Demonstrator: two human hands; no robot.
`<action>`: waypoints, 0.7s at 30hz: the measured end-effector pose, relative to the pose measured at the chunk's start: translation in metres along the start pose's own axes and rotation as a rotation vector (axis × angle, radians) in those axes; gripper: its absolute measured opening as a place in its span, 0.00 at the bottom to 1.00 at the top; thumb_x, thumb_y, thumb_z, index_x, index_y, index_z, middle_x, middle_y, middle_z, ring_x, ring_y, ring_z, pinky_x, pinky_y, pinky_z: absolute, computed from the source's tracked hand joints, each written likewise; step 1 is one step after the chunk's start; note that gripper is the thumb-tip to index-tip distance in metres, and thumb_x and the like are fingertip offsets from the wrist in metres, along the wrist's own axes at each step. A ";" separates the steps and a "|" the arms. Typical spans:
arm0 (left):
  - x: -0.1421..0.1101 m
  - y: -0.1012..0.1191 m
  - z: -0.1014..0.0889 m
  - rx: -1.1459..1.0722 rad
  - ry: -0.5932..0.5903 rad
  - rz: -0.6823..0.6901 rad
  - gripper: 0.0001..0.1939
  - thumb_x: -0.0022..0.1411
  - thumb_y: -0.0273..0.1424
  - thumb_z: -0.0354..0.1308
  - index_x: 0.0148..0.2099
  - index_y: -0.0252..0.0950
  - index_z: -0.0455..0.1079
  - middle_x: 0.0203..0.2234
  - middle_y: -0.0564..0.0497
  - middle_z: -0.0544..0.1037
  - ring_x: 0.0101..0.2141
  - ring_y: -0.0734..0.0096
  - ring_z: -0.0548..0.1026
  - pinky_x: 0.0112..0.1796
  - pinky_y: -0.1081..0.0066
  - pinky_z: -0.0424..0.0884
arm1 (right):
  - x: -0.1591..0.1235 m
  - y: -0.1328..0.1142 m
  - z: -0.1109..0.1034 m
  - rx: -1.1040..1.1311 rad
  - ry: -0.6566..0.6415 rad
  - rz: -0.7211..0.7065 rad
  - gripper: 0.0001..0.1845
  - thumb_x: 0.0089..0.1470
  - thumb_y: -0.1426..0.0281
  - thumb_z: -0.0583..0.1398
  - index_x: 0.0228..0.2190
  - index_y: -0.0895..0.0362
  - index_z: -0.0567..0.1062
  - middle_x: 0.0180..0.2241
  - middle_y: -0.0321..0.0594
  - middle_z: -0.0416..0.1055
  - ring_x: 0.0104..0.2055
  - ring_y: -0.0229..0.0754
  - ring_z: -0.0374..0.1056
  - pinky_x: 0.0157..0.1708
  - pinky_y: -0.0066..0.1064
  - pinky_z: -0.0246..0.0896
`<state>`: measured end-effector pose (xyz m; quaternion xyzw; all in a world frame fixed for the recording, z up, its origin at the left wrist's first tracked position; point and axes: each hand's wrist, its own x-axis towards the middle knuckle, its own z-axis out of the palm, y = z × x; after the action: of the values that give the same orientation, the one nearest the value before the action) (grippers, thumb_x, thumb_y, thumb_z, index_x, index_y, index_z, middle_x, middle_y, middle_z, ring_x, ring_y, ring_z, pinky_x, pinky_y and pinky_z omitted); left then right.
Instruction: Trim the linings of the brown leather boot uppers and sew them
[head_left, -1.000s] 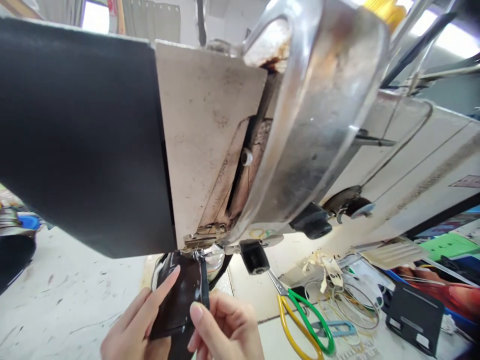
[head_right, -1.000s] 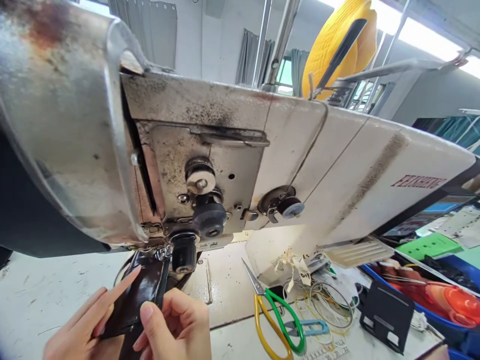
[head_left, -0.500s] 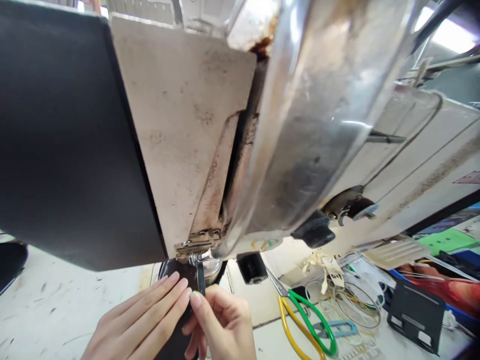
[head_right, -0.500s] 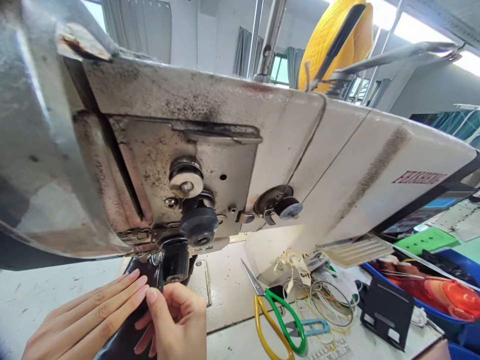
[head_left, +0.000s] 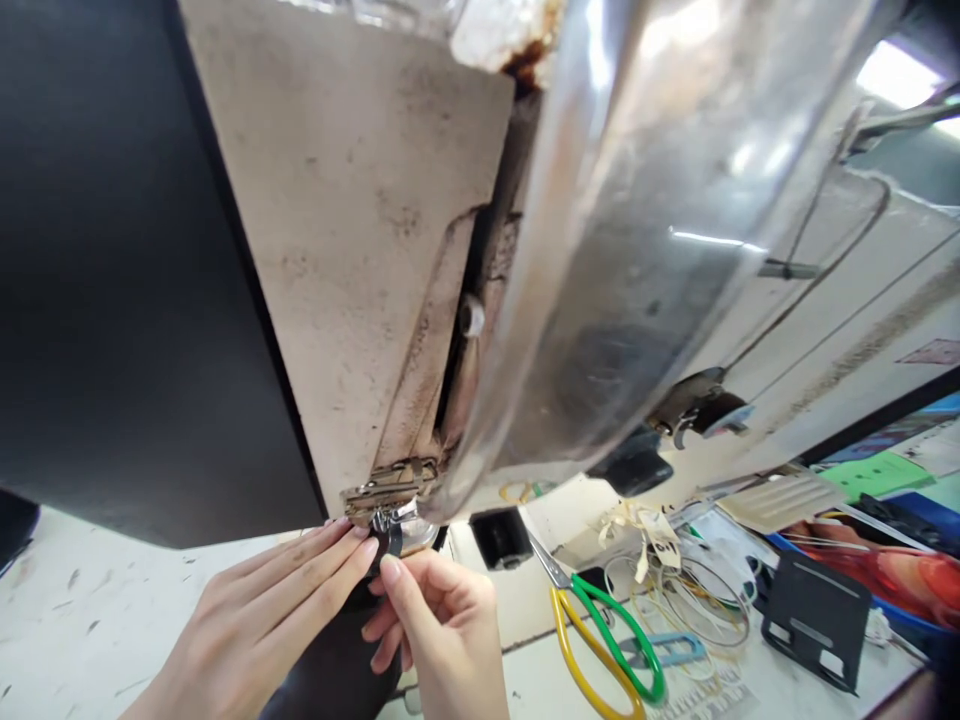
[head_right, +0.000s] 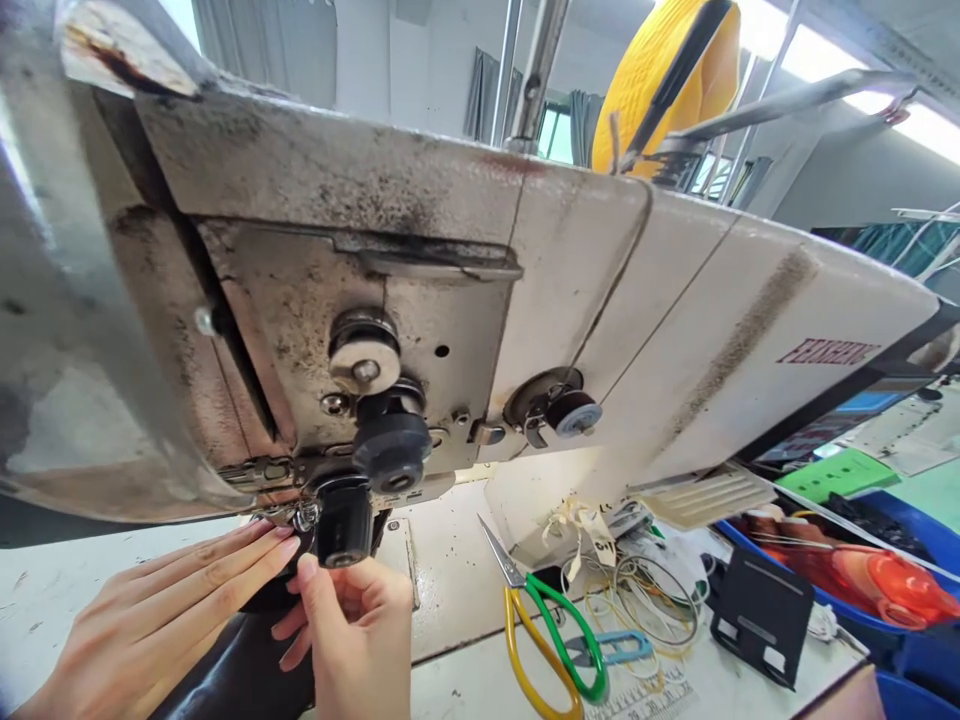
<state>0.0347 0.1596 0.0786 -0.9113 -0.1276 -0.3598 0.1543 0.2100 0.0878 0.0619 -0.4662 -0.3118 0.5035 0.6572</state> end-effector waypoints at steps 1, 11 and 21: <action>0.002 -0.001 0.000 0.003 0.001 0.005 0.19 0.70 0.26 0.47 0.60 0.34 0.68 0.51 0.47 0.80 0.55 0.66 0.75 0.57 0.69 0.71 | -0.001 0.001 -0.002 -0.016 0.001 0.002 0.29 0.46 0.45 0.69 0.23 0.61 0.78 0.17 0.43 0.74 0.14 0.32 0.64 0.15 0.20 0.57; 0.015 0.009 -0.003 0.068 -0.015 -0.071 0.18 0.65 0.30 0.54 0.55 0.33 0.69 0.45 0.48 0.83 0.44 0.68 0.82 0.46 0.76 0.78 | -0.007 0.008 -0.022 -0.128 0.050 -0.037 0.29 0.48 0.44 0.67 0.22 0.60 0.79 0.16 0.41 0.73 0.13 0.34 0.64 0.14 0.22 0.55; 0.021 0.035 0.006 0.191 -0.067 -0.183 0.23 0.53 0.23 0.48 0.51 0.34 0.72 0.42 0.50 0.84 0.34 0.69 0.83 0.31 0.73 0.79 | -0.012 0.029 -0.018 -0.392 -0.144 -0.495 0.17 0.56 0.67 0.63 0.48 0.49 0.81 0.40 0.42 0.79 0.21 0.33 0.68 0.19 0.22 0.62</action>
<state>0.0650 0.1322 0.0826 -0.8885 -0.2488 -0.3280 0.2026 0.2112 0.0725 0.0292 -0.4570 -0.5524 0.2905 0.6337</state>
